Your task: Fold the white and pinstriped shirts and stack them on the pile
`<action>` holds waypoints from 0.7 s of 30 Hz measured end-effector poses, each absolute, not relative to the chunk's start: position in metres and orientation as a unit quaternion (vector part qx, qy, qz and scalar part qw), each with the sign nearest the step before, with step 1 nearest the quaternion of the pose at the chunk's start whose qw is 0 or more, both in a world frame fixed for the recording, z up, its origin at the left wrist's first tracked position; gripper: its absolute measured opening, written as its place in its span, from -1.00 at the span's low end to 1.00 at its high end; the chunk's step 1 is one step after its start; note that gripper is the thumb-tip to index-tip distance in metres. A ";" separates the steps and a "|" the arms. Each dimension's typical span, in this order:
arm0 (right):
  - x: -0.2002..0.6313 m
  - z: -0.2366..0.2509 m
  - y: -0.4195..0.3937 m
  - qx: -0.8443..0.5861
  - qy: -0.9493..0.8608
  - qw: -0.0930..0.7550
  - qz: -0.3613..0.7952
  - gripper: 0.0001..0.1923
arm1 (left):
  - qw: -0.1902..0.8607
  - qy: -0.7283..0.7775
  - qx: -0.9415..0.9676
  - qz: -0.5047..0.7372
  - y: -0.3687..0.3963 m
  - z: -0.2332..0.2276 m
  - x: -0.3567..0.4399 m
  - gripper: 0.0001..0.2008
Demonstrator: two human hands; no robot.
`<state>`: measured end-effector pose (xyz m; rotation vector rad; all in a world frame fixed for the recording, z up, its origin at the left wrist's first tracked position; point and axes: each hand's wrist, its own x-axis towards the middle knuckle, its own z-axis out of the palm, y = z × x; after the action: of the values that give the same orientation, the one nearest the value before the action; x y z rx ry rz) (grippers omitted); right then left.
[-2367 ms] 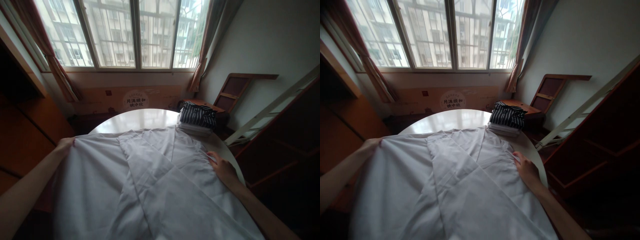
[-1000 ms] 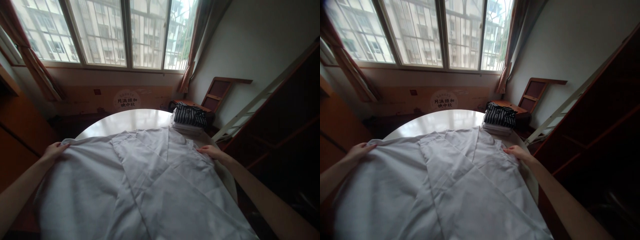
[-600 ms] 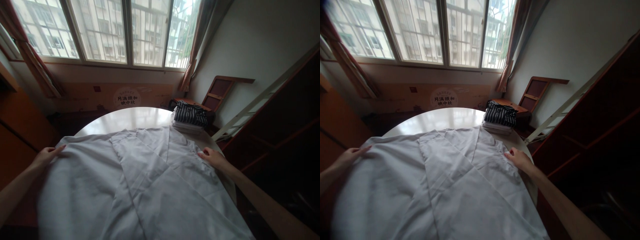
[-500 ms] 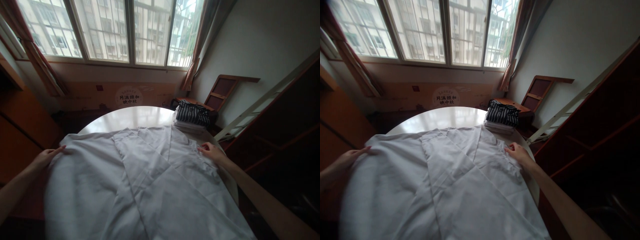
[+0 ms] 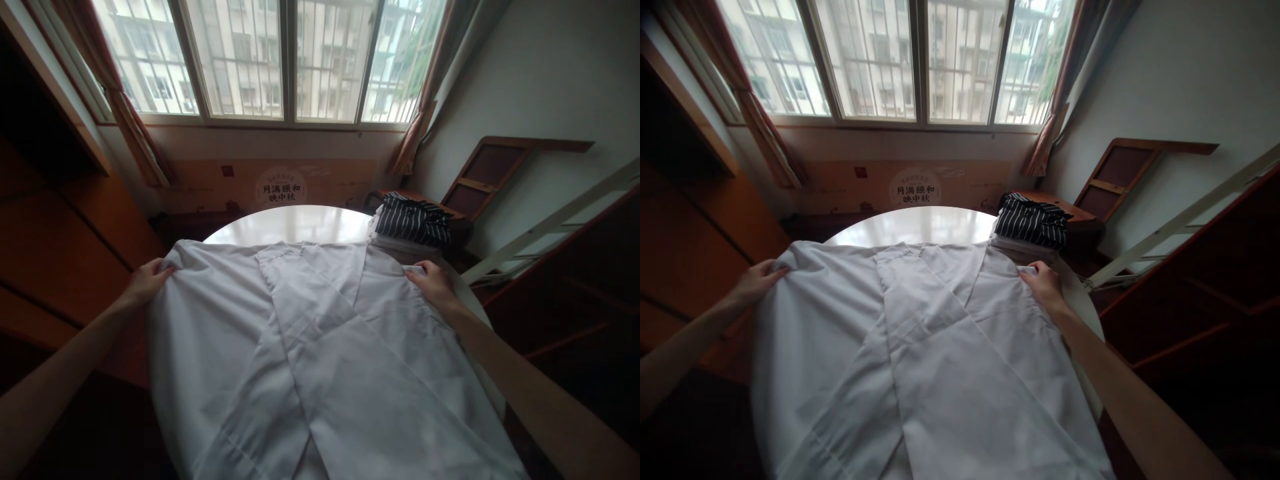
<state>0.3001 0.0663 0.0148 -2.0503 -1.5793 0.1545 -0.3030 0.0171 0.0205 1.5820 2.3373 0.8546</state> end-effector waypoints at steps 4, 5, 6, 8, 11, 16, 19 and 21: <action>0.294 0.009 0.065 -0.766 -0.582 0.273 -0.004 -0.71 | 0.054 0.808 0.494 0.316 0.059 0.021 -0.290 -0.61; 0.293 0.006 0.065 -0.770 -0.584 0.258 -0.008 -0.70 | 0.077 0.812 0.479 0.324 0.065 0.020 -0.288 -0.58; 0.293 0.003 0.066 -0.774 -0.585 0.241 -0.008 -0.70 | 0.103 0.816 0.466 0.326 0.069 0.018 -0.289 -0.55; 0.293 -0.002 0.067 -0.782 -0.586 0.215 -0.007 -0.68 | 0.150 0.820 0.447 0.326 0.067 0.013 -0.295 -0.49; 0.294 -0.005 0.067 -0.787 -0.584 0.200 -0.013 -0.67 | 0.195 0.804 0.431 0.360 0.041 0.001 -0.312 -0.42; 0.289 -0.007 0.065 -0.784 -0.589 0.197 -0.025 -0.65 | 0.289 0.731 0.426 0.447 -0.034 -0.014 -0.323 -0.27; 0.290 -0.007 0.066 -0.771 -0.602 0.204 -0.022 -0.65 | 0.325 0.734 0.425 0.418 -0.073 -0.015 -0.318 -0.34; 0.293 -0.007 0.066 -0.766 -0.609 0.206 -0.011 -0.63 | 0.331 0.745 0.410 0.409 -0.091 -0.016 -0.316 -0.36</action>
<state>0.2926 0.0663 -0.0066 -2.1340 -1.6955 -0.0294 -0.3163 -0.0909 -0.0155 1.0719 1.9463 1.0699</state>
